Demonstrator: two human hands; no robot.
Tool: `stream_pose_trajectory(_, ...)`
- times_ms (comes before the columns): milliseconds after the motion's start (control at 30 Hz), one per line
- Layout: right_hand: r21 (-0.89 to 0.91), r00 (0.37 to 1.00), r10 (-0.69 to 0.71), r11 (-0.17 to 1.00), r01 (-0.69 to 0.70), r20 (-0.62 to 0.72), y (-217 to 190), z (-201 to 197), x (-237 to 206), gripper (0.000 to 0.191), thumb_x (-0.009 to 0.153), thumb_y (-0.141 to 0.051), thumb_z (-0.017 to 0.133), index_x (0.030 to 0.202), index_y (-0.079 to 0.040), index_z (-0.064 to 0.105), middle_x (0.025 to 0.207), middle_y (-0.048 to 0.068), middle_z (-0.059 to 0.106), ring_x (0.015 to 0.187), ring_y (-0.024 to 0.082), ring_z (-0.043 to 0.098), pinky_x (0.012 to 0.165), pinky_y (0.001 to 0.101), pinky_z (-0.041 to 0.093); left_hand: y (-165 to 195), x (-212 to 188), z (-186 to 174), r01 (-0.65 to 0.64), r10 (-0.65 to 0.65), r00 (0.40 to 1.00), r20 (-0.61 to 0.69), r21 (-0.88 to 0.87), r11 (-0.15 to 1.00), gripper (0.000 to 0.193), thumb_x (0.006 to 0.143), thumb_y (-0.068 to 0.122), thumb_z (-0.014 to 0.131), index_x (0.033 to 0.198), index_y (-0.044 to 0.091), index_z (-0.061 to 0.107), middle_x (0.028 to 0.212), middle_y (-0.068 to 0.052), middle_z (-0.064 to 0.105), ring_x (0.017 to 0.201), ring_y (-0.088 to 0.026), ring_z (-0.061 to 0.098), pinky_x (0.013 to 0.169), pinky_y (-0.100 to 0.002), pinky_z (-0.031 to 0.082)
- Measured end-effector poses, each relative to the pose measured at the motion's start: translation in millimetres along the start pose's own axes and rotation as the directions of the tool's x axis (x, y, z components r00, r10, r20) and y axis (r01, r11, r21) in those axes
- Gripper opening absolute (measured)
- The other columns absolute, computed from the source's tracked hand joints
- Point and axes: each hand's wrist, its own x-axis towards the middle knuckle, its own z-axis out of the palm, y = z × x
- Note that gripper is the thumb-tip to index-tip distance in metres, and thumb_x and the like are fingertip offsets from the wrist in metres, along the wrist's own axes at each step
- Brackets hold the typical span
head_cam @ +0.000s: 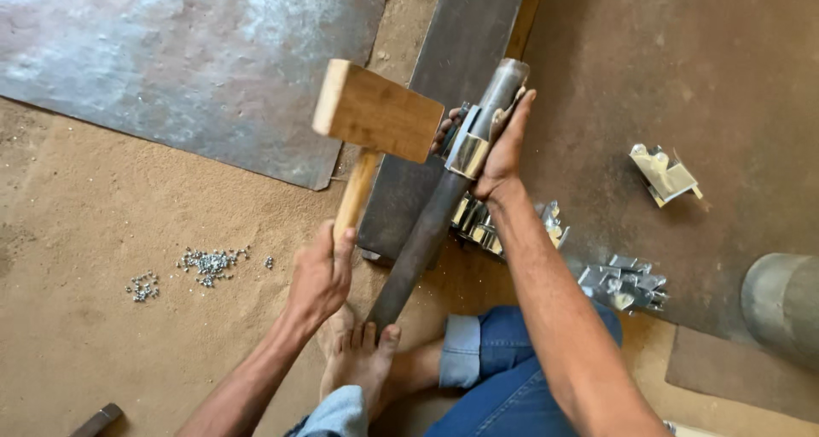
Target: The person sits on the floor and shapes small sheet metal parts by hammering them with a wooden mallet over a metal pipe mandrel. They place each part on the pipe, strike it repeatedly to bend and form it, then set the finished piece aside and pick up the next one.
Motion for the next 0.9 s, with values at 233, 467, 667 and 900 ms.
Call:
stream_pose_trajectory(233, 0.115, 0.999, -0.025, 0.993, 0.02, 0.041, 14.4, -24.0, 11.5, 0.104, 0.078, -0.093, 0.042, 0.109, 0.002, 0.072, 0.095, 0.014, 0.074, 0.087, 0.024, 0.074, 0.08, 0.0393, 0.063, 7.6, -1.8, 1.8, -0.241, 0.251, 0.963, -0.093, 0.104, 0.965, 0.038, 0.109, 0.044, 0.046, 0.105, 0.008, 0.053, 0.066, -0.005, 0.056, 0.051, -0.016, 0.055, 0.039, -0.037, 0.046)
stream_pose_trajectory(467, 0.105, 0.991, -0.089, 0.991, 0.079, 0.096, 46.3, -73.3, 44.4, 0.059, 0.095, -0.052, 0.067, 0.124, -0.001, 0.067, 0.116, 0.011, 0.072, 0.108, 0.025, 0.07, 0.096, 0.0375, 0.058, 13.9, -5.4, 7.2, -0.461, 0.491, 0.84, -0.232, 0.174, 0.87, 0.035, 0.108, 0.042, 0.047, 0.106, 0.007, 0.051, 0.069, -0.008, 0.059, 0.055, -0.019, 0.061, 0.044, -0.034, 0.05)
stream_pose_trajectory(667, 0.043, 0.888, -0.212, 0.967, 0.251, -0.408, 31.3, -41.4, 11.2, 0.082, 0.089, -0.083, 0.041, 0.107, -0.007, 0.065, 0.087, 0.009, 0.071, 0.075, 0.024, 0.071, 0.068, 0.0409, 0.06, 5.5, -30.0, 1.3, -0.057, 0.076, 0.995, -0.067, 0.253, 0.966, 0.027, 0.105, 0.034, 0.053, 0.104, 0.007, 0.051, 0.059, -0.009, 0.059, 0.043, -0.022, 0.057, 0.033, -0.037, 0.046)
stream_pose_trajectory(900, -0.439, 0.923, -0.176, 0.898, 0.009, -0.341, 16.5, 13.1, -14.0, 0.057, 0.096, -0.057, 0.064, 0.103, 0.0, 0.061, 0.07, 0.013, 0.065, 0.053, 0.023, 0.067, 0.049, 0.0392, 0.06, -17.4, -72.7, -9.3, 0.13, -0.138, 0.99, -0.021, 0.503, 0.854, 0.024, 0.104, 0.032, 0.051, 0.106, 0.009, 0.044, 0.067, -0.008, 0.059, 0.045, -0.024, 0.058, 0.036, -0.04, 0.047)
